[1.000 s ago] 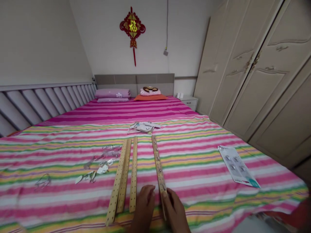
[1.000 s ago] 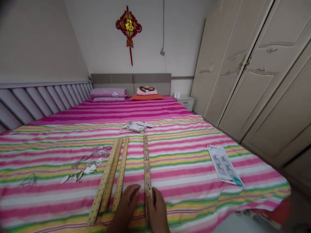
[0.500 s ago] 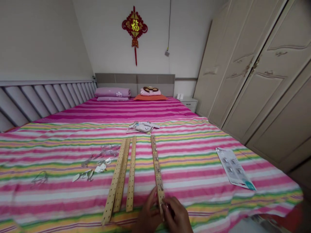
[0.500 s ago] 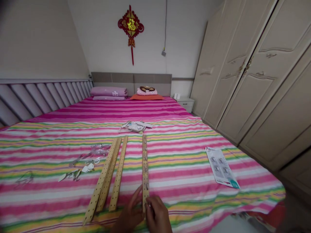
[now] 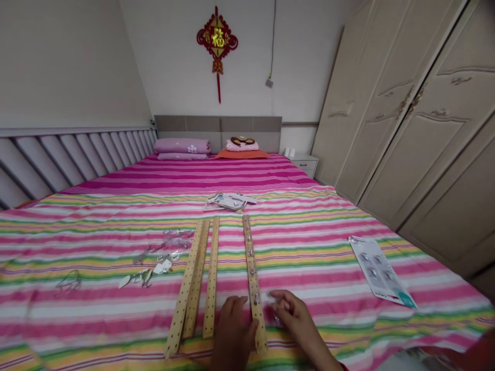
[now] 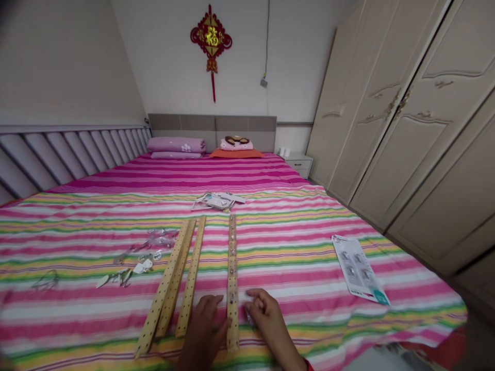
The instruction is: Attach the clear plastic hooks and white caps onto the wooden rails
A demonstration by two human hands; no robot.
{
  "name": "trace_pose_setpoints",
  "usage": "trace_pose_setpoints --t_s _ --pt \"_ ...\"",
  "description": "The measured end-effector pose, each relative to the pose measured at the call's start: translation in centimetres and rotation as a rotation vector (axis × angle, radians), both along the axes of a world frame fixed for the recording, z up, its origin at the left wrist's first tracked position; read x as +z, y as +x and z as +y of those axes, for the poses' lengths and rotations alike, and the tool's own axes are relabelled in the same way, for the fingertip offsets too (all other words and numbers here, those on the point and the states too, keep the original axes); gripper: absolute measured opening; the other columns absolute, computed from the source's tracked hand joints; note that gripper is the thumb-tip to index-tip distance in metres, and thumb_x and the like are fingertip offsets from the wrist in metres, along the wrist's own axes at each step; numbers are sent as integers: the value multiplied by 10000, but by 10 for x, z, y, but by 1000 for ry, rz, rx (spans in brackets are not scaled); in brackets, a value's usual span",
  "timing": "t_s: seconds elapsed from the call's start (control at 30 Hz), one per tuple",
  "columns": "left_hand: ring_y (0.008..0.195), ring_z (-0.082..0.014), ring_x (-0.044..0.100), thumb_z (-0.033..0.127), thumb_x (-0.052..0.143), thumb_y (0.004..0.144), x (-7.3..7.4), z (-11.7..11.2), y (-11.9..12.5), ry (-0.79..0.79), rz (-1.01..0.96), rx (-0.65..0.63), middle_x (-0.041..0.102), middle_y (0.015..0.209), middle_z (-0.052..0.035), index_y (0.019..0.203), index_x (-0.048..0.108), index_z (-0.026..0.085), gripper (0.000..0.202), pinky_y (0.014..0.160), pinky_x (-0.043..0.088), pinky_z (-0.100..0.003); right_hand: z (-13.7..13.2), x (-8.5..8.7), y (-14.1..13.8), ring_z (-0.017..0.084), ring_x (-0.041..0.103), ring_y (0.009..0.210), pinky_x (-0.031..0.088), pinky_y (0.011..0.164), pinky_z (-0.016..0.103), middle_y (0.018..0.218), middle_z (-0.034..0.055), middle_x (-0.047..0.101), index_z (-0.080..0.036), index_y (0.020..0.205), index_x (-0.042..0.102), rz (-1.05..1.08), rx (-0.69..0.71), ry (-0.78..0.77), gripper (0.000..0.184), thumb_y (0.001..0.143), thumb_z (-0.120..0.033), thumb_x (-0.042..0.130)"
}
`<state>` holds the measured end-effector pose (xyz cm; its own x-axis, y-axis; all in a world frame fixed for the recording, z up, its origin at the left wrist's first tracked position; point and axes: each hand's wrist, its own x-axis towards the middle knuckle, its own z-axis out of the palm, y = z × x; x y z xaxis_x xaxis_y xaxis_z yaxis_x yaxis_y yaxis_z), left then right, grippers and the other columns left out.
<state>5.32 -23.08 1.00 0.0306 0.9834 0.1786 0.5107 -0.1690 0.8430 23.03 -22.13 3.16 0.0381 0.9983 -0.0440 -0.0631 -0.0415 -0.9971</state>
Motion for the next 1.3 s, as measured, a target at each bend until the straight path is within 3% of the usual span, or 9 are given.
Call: trace_pose_setpoints --t_s 0.17,0.33,0.47,0.6,0.7,0.83,0.93,1.13,1.3 --pt "798 -190 545 262 499 769 13 26 16 -17 52 -146 562 835 -42 815 530 205 79 741 455 -329 14 1 -7 35 285 376 162 387 183 445 -101 397 -157 714 610 267 49 -137 328 561 -385 788" --pt "589 -147 486 443 449 768 6 43 20 -290 -299 -90 483 619 26 671 411 222 244 570 391 -276 12 -3 -22 23 356 375 81 368 172 577 -29 568 -158 769 619 529 208 -385 279 589 -301 778" --pt "485 -112 395 519 460 727 22 57 1 -367 -401 -12 365 512 78 619 369 228 324 499 317 -243 10 -9 -30 29 365 367 95 368 168 497 -47 534 -148 744 633 491 146 -408 252 555 -248 765" --pt "562 -132 443 412 505 747 44 72 -12 -191 -58 -57 421 566 46 605 411 212 263 546 326 -253 13 -10 -29 38 353 355 126 374 183 442 -62 498 -146 734 634 433 168 -401 226 555 -245 731" --pt "666 -174 529 383 550 751 51 81 -2 -110 312 -44 546 693 -25 656 505 181 227 604 367 -274 27 -7 -22 41 340 360 159 390 195 434 -72 480 -156 684 607 398 171 -322 203 554 -255 727" --pt "892 -235 603 347 498 822 53 90 24 -94 629 -109 616 998 -130 961 621 132 284 728 426 -300 70 1 -8 42 301 370 168 407 210 420 -84 450 -172 617 545 249 55 -134 254 564 -335 733" --pt "960 -233 604 243 369 881 53 97 32 -128 727 -163 625 1051 -154 1014 642 115 330 810 426 -307 108 6 -6 50 320 403 216 435 209 417 -91 433 -176 583 515 57 66 -57 291 555 -376 725" --pt "917 -215 615 243 342 868 54 110 17 -168 620 -248 670 1005 -128 968 658 139 348 769 412 -286 154 3 -27 52 347 406 231 425 205 397 -97 434 -190 507 449 -126 170 -90 307 503 -269 746" --pt "574 -157 510 250 541 717 57 125 12 -369 190 -311 556 546 -15 516 551 183 212 579 323 -266 165 -1 -29 33 314 383 169 392 191 345 -103 390 -170 436 459 -184 202 -134 238 535 -135 672"
